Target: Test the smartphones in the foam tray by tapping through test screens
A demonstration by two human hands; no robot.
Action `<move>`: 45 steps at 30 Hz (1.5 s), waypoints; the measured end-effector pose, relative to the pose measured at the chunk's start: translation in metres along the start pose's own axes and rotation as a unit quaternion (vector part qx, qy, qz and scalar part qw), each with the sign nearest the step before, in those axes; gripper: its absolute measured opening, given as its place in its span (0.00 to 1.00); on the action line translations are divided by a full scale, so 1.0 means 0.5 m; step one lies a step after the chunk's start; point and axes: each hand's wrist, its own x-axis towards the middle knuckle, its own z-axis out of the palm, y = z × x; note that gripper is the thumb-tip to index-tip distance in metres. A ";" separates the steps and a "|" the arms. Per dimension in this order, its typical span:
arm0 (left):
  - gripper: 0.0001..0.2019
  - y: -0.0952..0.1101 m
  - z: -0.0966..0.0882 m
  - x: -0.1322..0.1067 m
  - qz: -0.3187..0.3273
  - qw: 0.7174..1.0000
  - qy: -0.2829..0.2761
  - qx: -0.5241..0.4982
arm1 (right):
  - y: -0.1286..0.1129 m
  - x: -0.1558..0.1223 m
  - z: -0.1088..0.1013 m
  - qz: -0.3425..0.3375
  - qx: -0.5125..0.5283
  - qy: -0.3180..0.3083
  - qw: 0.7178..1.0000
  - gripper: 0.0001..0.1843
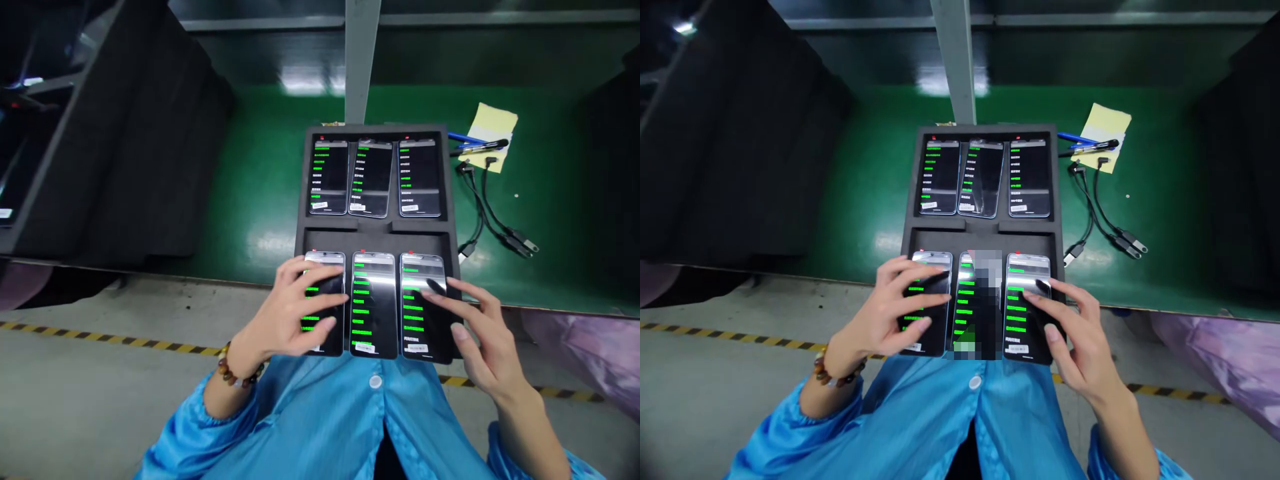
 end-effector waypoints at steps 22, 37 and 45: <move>0.18 -0.055 -0.011 -0.036 -0.034 0.997 0.053 0.049 | -0.045 0.118 0.027 -0.109 -0.053 -0.118 0.986 0.23; 0.19 -0.059 0.012 -0.030 -0.031 0.989 0.146 0.019 | -0.018 -0.048 -0.022 -0.033 -0.012 -0.035 0.999 0.23; 0.18 -0.066 0.030 -0.049 -0.066 0.985 0.162 -0.015 | -0.014 -0.038 -0.014 0.000 -0.038 -0.003 0.999 0.24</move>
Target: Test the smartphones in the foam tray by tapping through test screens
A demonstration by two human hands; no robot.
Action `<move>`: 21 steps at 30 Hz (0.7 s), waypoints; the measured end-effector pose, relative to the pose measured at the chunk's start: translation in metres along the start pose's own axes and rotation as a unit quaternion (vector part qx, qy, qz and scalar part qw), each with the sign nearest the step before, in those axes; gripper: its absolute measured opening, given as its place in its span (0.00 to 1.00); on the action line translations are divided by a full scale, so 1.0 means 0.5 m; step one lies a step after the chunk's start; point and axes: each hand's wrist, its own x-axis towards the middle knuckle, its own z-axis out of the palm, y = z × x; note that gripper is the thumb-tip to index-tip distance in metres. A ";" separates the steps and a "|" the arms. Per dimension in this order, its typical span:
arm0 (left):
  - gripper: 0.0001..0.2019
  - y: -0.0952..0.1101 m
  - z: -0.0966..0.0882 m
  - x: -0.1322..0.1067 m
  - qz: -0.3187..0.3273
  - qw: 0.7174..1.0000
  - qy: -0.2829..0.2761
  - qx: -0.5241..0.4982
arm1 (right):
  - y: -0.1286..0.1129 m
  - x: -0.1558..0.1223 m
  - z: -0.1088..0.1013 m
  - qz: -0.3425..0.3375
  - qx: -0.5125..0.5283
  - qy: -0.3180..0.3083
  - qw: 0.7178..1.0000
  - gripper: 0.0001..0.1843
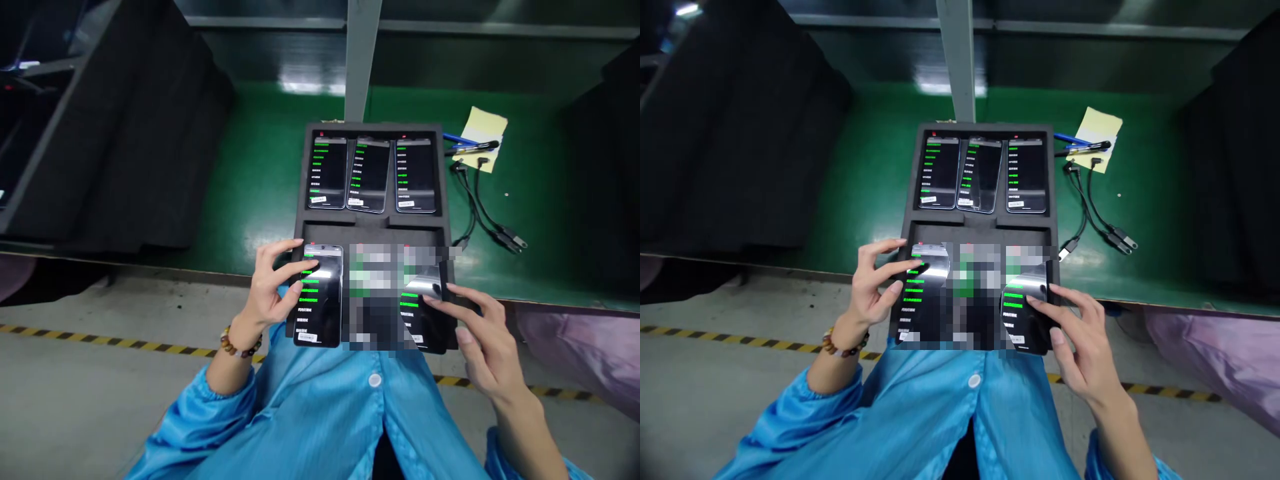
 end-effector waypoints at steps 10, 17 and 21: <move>0.26 0.009 -0.009 -0.001 -0.115 0.988 -0.058 -0.081 | -0.052 0.028 0.010 -0.059 0.005 -0.054 0.997 0.24; 0.39 0.025 -0.037 -0.014 -0.135 0.971 -0.152 -0.127 | -0.080 0.077 0.042 -0.082 -0.012 -0.104 0.991 0.27; 0.47 0.029 -0.041 -0.021 -0.129 0.969 -0.177 -0.117 | -0.067 0.075 0.024 -0.060 -0.010 -0.055 0.997 0.27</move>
